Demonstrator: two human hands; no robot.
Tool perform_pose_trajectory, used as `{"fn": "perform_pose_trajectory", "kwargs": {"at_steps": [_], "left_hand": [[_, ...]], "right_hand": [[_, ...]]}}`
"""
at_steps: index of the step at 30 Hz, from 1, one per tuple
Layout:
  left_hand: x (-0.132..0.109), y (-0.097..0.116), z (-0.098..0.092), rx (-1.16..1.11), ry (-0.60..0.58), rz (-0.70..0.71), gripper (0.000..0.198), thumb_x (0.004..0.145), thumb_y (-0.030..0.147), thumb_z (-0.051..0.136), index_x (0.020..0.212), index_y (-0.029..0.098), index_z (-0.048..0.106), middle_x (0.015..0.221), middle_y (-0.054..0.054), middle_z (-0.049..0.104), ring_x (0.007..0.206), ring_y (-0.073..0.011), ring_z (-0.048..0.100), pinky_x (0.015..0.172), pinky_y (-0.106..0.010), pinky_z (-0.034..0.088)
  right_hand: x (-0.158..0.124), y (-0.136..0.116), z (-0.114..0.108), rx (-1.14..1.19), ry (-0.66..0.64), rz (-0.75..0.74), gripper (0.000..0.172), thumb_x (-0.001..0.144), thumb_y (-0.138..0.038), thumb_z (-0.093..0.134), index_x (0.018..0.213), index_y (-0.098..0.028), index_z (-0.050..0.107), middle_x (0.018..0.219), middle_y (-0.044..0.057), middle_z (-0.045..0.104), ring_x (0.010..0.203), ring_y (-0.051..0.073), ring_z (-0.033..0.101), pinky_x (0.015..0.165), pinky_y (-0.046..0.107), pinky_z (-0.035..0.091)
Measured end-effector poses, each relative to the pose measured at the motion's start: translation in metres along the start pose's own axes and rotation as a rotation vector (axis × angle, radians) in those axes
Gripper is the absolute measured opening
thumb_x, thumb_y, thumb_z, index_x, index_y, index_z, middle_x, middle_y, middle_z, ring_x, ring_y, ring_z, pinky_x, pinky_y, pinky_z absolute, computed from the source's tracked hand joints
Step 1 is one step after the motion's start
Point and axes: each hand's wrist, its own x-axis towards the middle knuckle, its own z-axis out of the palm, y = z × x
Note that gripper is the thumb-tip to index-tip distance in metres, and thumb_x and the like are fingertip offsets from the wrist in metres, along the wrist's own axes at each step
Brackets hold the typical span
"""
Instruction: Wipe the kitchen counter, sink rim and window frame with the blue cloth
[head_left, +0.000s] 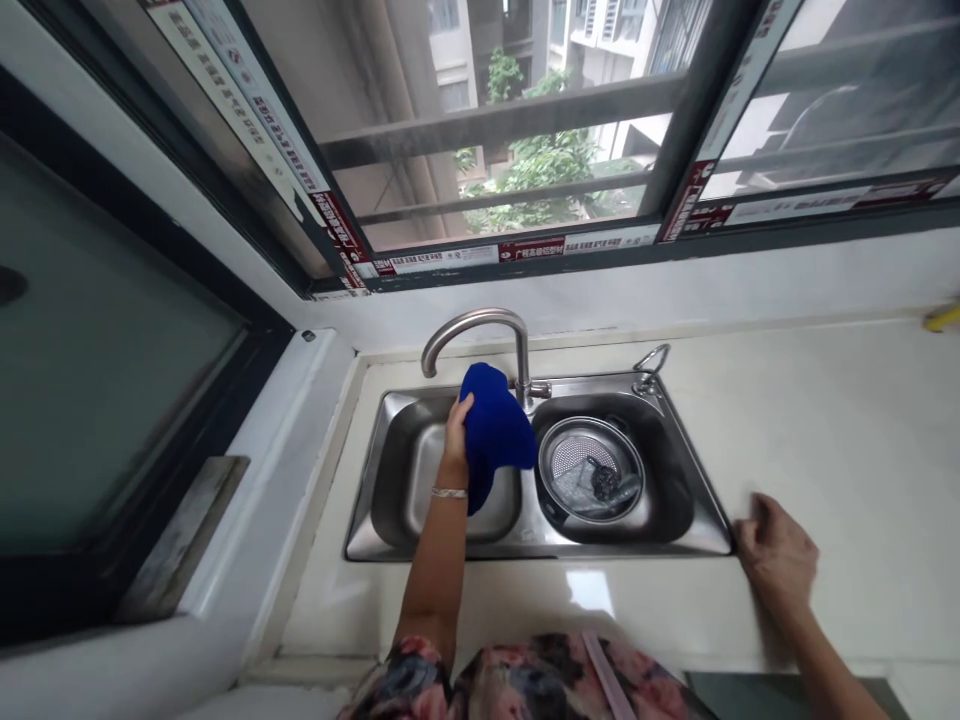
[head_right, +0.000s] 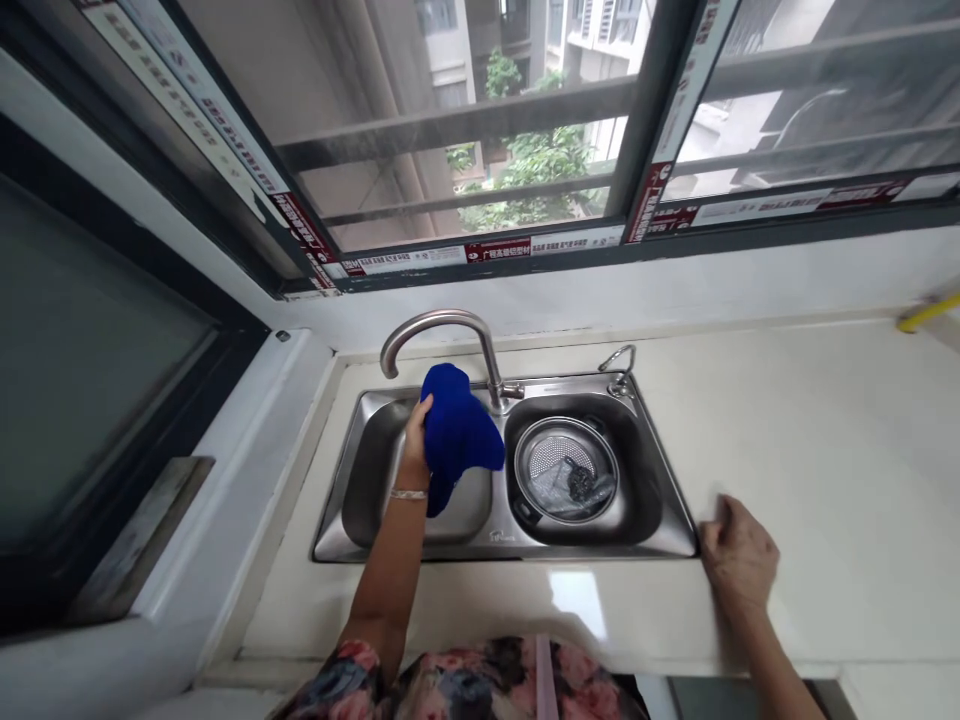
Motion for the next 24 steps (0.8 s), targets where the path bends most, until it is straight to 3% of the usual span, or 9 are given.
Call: {"fn": "perform_pose_trajectory", "kwargs": {"at_steps": [5,9,11,13,16,18,20,22,24], "left_hand": [[-0.048,0.009,0.042,0.051,-0.160,0.043,0.044,0.069,0.047,0.092,0.100,0.019,0.079,0.094,-0.005,0.081,0.107,-0.0326,0.078,0.097,-0.040,0.064],[-0.070,-0.001,0.081,0.122,-0.368,0.024,0.065,0.063,0.061,0.094,0.104,0.014,0.079,0.096,-0.008,0.082,0.095,-0.0302,0.079,0.088,-0.038,0.065],[-0.079,-0.014,0.102,0.182,-0.445,0.030,0.063,0.071,0.064,0.089,0.108,0.013,0.079,0.099,-0.008,0.082,0.095,-0.0265,0.078,0.089,-0.036,0.065],[-0.093,-0.035,0.124,0.267,-0.538,0.062,0.055,0.084,0.062,0.080,0.115,0.016,0.079,0.110,-0.008,0.083,0.103,-0.0251,0.077,0.098,-0.038,0.063],[-0.125,-0.073,0.154,0.522,-0.813,0.146,0.048,0.099,0.053,0.065,0.132,0.021,0.076,0.137,-0.009,0.076,0.128,-0.0280,0.070,0.117,-0.047,0.054],[-0.148,-0.097,0.169,0.761,-1.038,0.179,0.057,0.101,0.051,0.063,0.146,0.018,0.069,0.140,-0.012,0.074,0.130,-0.0299,0.069,0.119,-0.049,0.053],[-0.164,-0.113,0.176,0.947,-1.152,0.184,0.072,0.102,0.053,0.062,0.161,0.013,0.055,0.134,-0.015,0.076,0.121,-0.0293,0.072,0.115,-0.047,0.054],[-0.170,-0.120,0.172,1.017,-1.265,0.105,0.082,0.103,0.054,0.061,0.169,0.011,0.041,0.121,-0.014,0.079,0.107,-0.0259,0.075,0.106,-0.043,0.058],[-0.168,-0.123,0.159,0.942,-1.367,-0.029,0.082,0.104,0.052,0.060,0.172,0.013,0.035,0.119,-0.012,0.080,0.102,-0.0223,0.075,0.100,-0.038,0.060]], "right_hand": [[-0.003,-0.002,0.003,0.207,0.019,0.040,0.054,0.095,-0.044,0.044,0.134,-0.015,0.066,0.112,0.021,0.070,0.114,0.040,0.068,0.108,0.058,0.049],[-0.016,-0.034,-0.016,0.761,0.062,0.154,0.058,0.089,-0.057,0.062,0.137,-0.025,0.062,0.126,0.018,0.072,0.114,0.037,0.071,0.107,0.059,0.054],[-0.022,-0.065,-0.036,1.041,-0.010,0.118,0.076,0.088,-0.063,0.072,0.149,-0.022,0.053,0.142,0.021,0.067,0.125,0.037,0.069,0.110,0.064,0.054],[-0.024,-0.098,-0.059,1.249,-0.144,0.039,0.091,0.091,-0.058,0.077,0.166,-0.029,0.036,0.163,0.021,0.052,0.142,0.035,0.061,0.116,0.060,0.053],[-0.024,-0.135,-0.083,1.365,-0.229,-0.038,0.106,0.090,-0.058,0.081,0.175,-0.034,0.022,0.177,0.016,0.035,0.157,0.034,0.046,0.124,0.057,0.048],[-0.025,-0.143,-0.088,1.340,-0.176,0.086,0.102,0.089,-0.063,0.080,0.172,-0.029,0.033,0.171,0.016,0.045,0.155,0.035,0.049,0.124,0.057,0.048],[-0.028,-0.137,-0.086,1.355,-0.189,0.296,0.092,0.087,-0.066,0.079,0.163,-0.023,0.050,0.152,0.016,0.064,0.140,0.036,0.063,0.117,0.057,0.056],[-0.028,-0.119,-0.083,1.399,-0.295,0.446,0.082,0.080,-0.065,0.083,0.148,-0.023,0.065,0.132,0.012,0.076,0.121,0.036,0.074,0.105,0.056,0.064],[-0.022,-0.095,-0.084,1.377,-0.334,0.484,0.074,0.070,-0.061,0.091,0.134,-0.027,0.075,0.123,0.008,0.079,0.113,0.035,0.077,0.099,0.055,0.067]]}}
